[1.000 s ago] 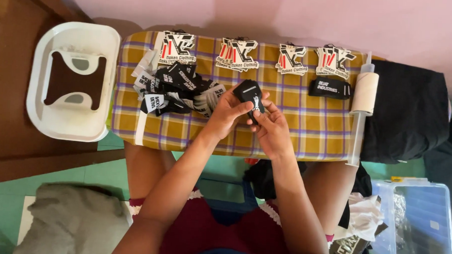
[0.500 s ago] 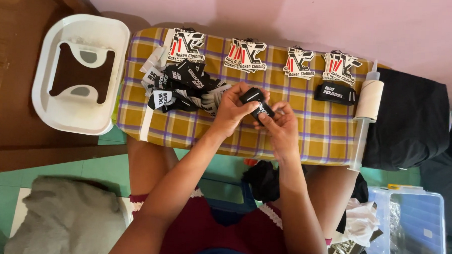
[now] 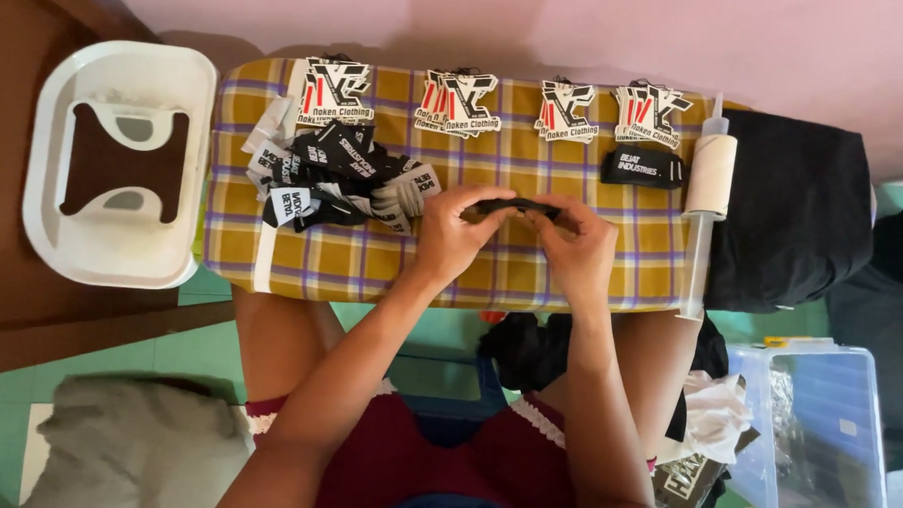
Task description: The person sits at a low table and repeatedly applies glue from a syringe to small black rectangular tags. They pick up each tag, apply glue to one side, and place it back on the table. The process is repeated for multiple tags throughout the clip.
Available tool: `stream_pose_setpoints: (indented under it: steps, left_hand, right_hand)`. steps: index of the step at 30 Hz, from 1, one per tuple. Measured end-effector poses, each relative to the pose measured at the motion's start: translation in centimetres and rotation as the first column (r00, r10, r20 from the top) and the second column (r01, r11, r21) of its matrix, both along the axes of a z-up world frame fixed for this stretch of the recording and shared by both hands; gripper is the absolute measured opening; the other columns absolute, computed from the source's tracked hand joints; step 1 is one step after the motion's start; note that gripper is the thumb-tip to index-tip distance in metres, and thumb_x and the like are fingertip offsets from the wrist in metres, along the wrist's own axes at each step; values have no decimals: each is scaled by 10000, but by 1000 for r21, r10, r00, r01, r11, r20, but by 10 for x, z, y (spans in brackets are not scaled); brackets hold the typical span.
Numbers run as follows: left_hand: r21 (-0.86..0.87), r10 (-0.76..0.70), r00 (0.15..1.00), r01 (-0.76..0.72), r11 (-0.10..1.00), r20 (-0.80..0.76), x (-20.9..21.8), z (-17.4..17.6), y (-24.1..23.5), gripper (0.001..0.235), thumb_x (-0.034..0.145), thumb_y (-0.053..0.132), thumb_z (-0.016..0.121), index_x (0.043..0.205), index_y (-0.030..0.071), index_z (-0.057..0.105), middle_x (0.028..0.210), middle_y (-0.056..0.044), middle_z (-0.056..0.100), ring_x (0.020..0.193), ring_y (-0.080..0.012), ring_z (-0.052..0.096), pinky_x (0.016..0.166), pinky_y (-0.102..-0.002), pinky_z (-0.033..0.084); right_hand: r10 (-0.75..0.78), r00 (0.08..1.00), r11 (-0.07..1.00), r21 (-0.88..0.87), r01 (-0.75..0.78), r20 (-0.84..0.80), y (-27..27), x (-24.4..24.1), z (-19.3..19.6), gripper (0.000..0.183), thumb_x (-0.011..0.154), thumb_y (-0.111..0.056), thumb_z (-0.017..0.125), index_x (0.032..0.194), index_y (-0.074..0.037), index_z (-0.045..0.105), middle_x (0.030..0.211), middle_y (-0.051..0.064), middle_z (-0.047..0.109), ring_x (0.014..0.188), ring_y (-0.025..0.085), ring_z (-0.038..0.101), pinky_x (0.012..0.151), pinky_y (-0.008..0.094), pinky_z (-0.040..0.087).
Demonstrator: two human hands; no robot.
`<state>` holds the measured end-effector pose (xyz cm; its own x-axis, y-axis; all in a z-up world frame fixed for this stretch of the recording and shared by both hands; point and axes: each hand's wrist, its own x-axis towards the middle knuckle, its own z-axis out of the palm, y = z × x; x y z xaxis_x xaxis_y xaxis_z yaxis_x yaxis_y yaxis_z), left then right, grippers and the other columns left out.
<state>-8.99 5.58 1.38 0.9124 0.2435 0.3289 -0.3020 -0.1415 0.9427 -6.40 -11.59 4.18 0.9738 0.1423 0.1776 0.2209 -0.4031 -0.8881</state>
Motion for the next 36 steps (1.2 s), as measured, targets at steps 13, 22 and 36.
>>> stream_pose_setpoints:
  steps: [13, 22, 36]
  left_hand:
    - [46, -28, 999, 29, 999, -18, 1, 5, -1, 285, 848, -60, 789, 1005, 173, 836, 935, -56, 810, 904, -237, 778, 726, -316, 637]
    - [41, 71, 995, -74, 996, 69, -3, 14, -2, 250, 866, -46, 793, 1034, 140, 797, 968, -97, 798, 913, -275, 766, 719, -366, 632]
    - [64, 19, 990, -28, 998, 140, -1, 7, -2, 266, 880, -63, 768, 1030, 154, 800, 985, -63, 797, 945, -270, 766, 784, -365, 624]
  right_hand:
    - [59, 996, 981, 190, -45, -65, -12, 4, -5, 271, 891, 110, 704, 1090, -50, 796, 939, 138, 782, 910, 168, 739, 823, 327, 615]
    - [179, 980, 931, 308, -197, 86, 13, -6, -26, 618, 1003, 117, 551, 1571, 3, 333, 1542, 217, 468, 1433, 360, 454, 1081, 500, 526]
    - [45, 998, 932, 358, -60, 52, 2, 4, -19, 240, 959, 48, 712, 1193, -7, 701, 1094, 142, 737, 984, 197, 712, 854, 329, 617]
